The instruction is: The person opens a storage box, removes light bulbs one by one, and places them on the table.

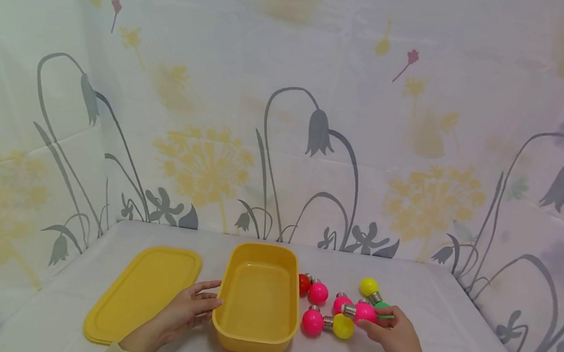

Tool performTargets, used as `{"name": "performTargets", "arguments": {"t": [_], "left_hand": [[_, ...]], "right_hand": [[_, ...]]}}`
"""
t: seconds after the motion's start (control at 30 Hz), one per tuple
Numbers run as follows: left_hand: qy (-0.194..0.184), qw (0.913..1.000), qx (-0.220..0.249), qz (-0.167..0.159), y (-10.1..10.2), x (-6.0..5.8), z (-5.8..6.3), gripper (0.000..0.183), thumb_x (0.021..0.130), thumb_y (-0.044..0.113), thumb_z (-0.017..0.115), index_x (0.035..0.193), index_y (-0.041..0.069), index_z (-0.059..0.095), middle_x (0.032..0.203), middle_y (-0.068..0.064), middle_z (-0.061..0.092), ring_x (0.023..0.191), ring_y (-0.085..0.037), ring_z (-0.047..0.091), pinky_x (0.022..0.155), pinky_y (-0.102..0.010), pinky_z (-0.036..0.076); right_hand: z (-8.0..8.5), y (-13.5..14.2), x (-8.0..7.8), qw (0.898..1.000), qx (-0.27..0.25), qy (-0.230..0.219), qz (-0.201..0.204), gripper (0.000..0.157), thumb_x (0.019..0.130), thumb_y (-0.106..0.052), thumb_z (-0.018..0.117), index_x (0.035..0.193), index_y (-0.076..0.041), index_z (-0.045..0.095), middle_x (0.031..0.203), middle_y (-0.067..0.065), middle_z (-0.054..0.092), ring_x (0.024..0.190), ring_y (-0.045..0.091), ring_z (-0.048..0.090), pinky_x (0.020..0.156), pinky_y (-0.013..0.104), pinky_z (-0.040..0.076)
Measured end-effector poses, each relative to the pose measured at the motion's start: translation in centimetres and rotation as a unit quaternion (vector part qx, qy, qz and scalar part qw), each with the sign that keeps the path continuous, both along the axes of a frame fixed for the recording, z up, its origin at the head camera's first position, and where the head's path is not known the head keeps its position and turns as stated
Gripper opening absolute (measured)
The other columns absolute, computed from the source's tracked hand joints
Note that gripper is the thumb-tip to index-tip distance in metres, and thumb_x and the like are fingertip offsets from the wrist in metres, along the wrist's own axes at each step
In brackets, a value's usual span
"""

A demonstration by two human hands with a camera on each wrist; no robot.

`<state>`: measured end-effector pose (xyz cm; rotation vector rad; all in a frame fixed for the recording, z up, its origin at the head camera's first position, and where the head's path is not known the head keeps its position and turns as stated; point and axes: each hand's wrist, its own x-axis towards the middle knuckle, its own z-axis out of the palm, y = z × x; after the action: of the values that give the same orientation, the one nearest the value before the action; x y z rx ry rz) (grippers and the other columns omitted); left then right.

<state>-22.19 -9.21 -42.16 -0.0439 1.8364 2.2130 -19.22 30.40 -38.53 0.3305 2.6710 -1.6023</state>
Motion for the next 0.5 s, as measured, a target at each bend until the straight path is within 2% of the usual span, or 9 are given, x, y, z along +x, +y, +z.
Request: {"name": "performTargets", "arguments": {"t": [0.13,0.33,0.5], "left_hand": [[0.001,1.0000,-0.004,0.001,-0.1,0.0,0.0,0.060,0.081,0.008,0.072,0.132,-0.003,0.043,0.096,-0.008,0.057,0.070,-0.012,0.058,0.066,-0.025,0.052],[0.002,0.9999,-0.016,0.002,-0.3,0.0,0.0,0.062,0.080,0.011,0.074,0.132,-0.003,0.044,0.097,-0.009,0.058,0.071,-0.013,0.058,0.067,-0.025,0.052],[-0.001,0.9999,-0.011,-0.002,-0.1,0.0,0.1,0.063,0.080,0.011,0.074,0.133,-0.003,0.043,0.097,-0.009,0.057,0.071,-0.013,0.058,0.067,-0.025,0.052]], "right_hand": [[-0.9,0.7,-0.2,1.000,-0.010,-0.015,-0.010,0.067,0.077,-0.032,0.076,0.113,0.011,0.038,0.088,0.011,0.060,0.078,0.024,0.065,0.072,0.030,0.054],[-2.3,1.7,-0.5,0.997,-0.017,-0.063,-0.030,0.084,0.069,-0.045,0.078,0.112,0.013,0.035,0.085,0.014,0.059,0.072,0.022,0.065,0.070,0.033,0.054],[-3.0,2.4,-0.5,0.996,0.009,-0.082,-0.031,0.081,0.072,-0.045,0.077,0.110,0.014,0.035,0.082,0.014,0.059,0.069,0.021,0.063,0.068,0.034,0.054]]}}
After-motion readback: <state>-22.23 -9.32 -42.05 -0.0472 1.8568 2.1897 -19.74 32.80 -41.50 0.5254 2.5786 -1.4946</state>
